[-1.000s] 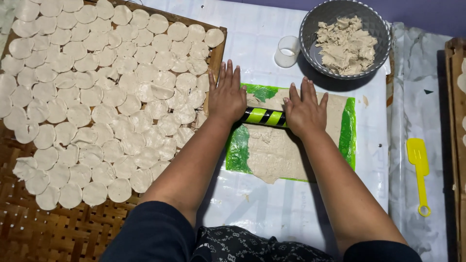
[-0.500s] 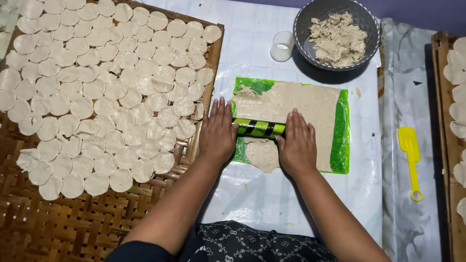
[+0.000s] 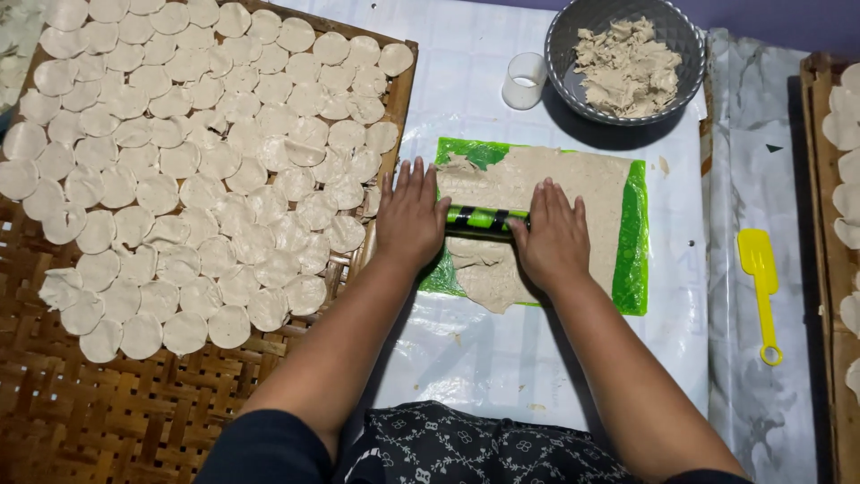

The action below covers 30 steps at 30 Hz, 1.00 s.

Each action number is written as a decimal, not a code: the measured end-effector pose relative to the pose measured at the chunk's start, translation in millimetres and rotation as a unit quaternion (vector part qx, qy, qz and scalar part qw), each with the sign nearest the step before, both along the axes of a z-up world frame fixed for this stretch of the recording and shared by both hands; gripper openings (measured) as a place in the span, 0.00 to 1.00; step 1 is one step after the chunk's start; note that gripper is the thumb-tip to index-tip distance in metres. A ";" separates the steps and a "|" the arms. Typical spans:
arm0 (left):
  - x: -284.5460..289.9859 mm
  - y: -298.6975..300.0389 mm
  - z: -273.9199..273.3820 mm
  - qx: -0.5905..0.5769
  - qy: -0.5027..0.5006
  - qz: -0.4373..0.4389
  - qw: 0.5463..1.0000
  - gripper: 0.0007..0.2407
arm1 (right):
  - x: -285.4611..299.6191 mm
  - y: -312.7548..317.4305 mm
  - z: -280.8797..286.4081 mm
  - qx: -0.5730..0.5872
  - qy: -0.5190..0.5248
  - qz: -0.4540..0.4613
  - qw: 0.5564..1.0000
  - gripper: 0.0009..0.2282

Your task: Rolling out dough and cutting it into small circular pieces using a round cutter.

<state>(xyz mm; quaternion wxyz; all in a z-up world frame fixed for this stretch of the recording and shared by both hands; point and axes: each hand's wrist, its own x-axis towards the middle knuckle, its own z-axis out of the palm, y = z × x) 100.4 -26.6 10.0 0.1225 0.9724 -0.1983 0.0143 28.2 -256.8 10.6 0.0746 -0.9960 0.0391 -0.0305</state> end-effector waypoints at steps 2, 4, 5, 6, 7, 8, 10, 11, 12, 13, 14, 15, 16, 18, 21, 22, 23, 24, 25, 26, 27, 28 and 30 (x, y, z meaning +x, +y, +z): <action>23.8 -11.6 0.5 0.013 0.015 0.008 1.000 0.27 | 24.1 -4.4 2.3 -0.013 0.026 -0.014 0.999 0.32; 46.1 -20.0 -0.4 0.027 0.029 0.017 0.999 0.27 | 46.3 -8.0 5.6 -0.026 0.052 -0.026 0.998 0.30; 56.9 -23.2 -1.6 0.029 0.029 0.024 0.999 0.27 | 56.3 -9.6 7.8 -0.019 0.060 -0.034 0.997 0.29; 66.8 -26.4 -3.8 0.030 0.031 0.030 0.999 0.27 | 65.5 -11.4 9.2 -0.012 0.070 -0.042 0.997 0.28; 73.4 -28.0 -3.9 0.030 0.032 0.030 0.999 0.27 | 72.7 -13.4 9.4 -0.012 0.071 -0.042 0.997 0.28; 78.9 -28.8 -4.3 0.025 0.027 0.032 0.999 0.27 | 78.9 -14.7 9.3 -0.003 0.074 -0.045 0.996 0.29; 84.7 -30.8 -2.4 0.019 0.023 0.033 0.999 0.27 | 86.4 -16.9 10.2 0.006 0.079 -0.050 0.996 0.29; 84.9 -31.8 -0.1 0.019 0.021 0.032 0.999 0.27 | 87.5 -17.5 11.2 0.013 0.078 -0.052 0.995 0.29; 84.1 -32.4 1.9 0.017 0.020 0.034 0.999 0.27 | 88.5 -17.9 12.6 0.017 0.078 -0.053 0.995 0.30; 79.6 -31.3 1.7 0.016 0.022 0.034 0.999 0.27 | 84.0 -16.9 11.7 0.016 0.080 -0.053 0.995 0.30; 76.8 -30.1 2.7 0.023 0.019 0.035 0.999 0.27 | 81.1 -15.8 11.8 0.005 0.066 -0.049 0.997 0.30; 73.7 -28.6 3.8 0.030 0.016 0.036 0.999 0.27 | 77.8 -14.4 11.9 -0.006 0.052 -0.046 0.998 0.30; 66.0 -26.9 3.9 0.028 0.016 0.037 0.999 0.27 | 70.4 -11.8 10.9 -0.008 0.052 -0.045 0.998 0.30; 49.4 -22.3 4.0 0.032 0.000 0.038 0.999 0.26 | 55.0 -5.8 8.9 -0.030 0.025 -0.047 0.998 0.29; 30.6 -15.3 -14.0 0.011 -0.044 0.028 0.999 0.25 | 26.1 1.1 5.2 -0.025 -0.043 -0.036 0.998 0.29; 20.5 -11.7 -14.2 0.010 -0.043 0.028 0.999 0.25 | 17.6 2.4 2.5 -0.027 -0.043 -0.036 0.998 0.29; 10.2 -8.3 -14.5 -0.006 -0.058 0.023 0.998 0.25 | 9.0 3.5 -0.3 -0.028 -0.064 -0.023 0.997 0.30; -0.9 -5.3 -15.0 -0.022 -0.073 0.016 0.997 0.25 | -0.8 4.3 -3.4 -0.029 -0.084 -0.011 0.996 0.30; -11.9 -3.0 -14.4 -0.023 -0.072 0.016 0.997 0.25 | -9.9 4.4 -6.7 -0.030 -0.083 -0.012 0.996 0.30; -21.2 -0.1 -13.2 -0.040 -0.067 0.014 0.997 0.25 | -17.3 4.9 -9.6 -0.021 -0.095 -0.002 0.995 0.31; -30.3 2.9 -11.9 -0.056 -0.061 0.012 0.996 0.26 | -24.4 5.7 -12.5 -0.011 -0.107 0.007 0.994 0.33; -39.5 6.1 -12.4 -0.057 -0.061 0.012 0.996 0.26 | -33.0 7.7 -12.5 -0.012 -0.107 0.008 0.994 0.33; -56.5 11.6 -13.0 -0.071 -0.052 0.002 0.996 0.27 | -49.2 11.2 -12.2 0.001 -0.097 0.015 0.995 0.35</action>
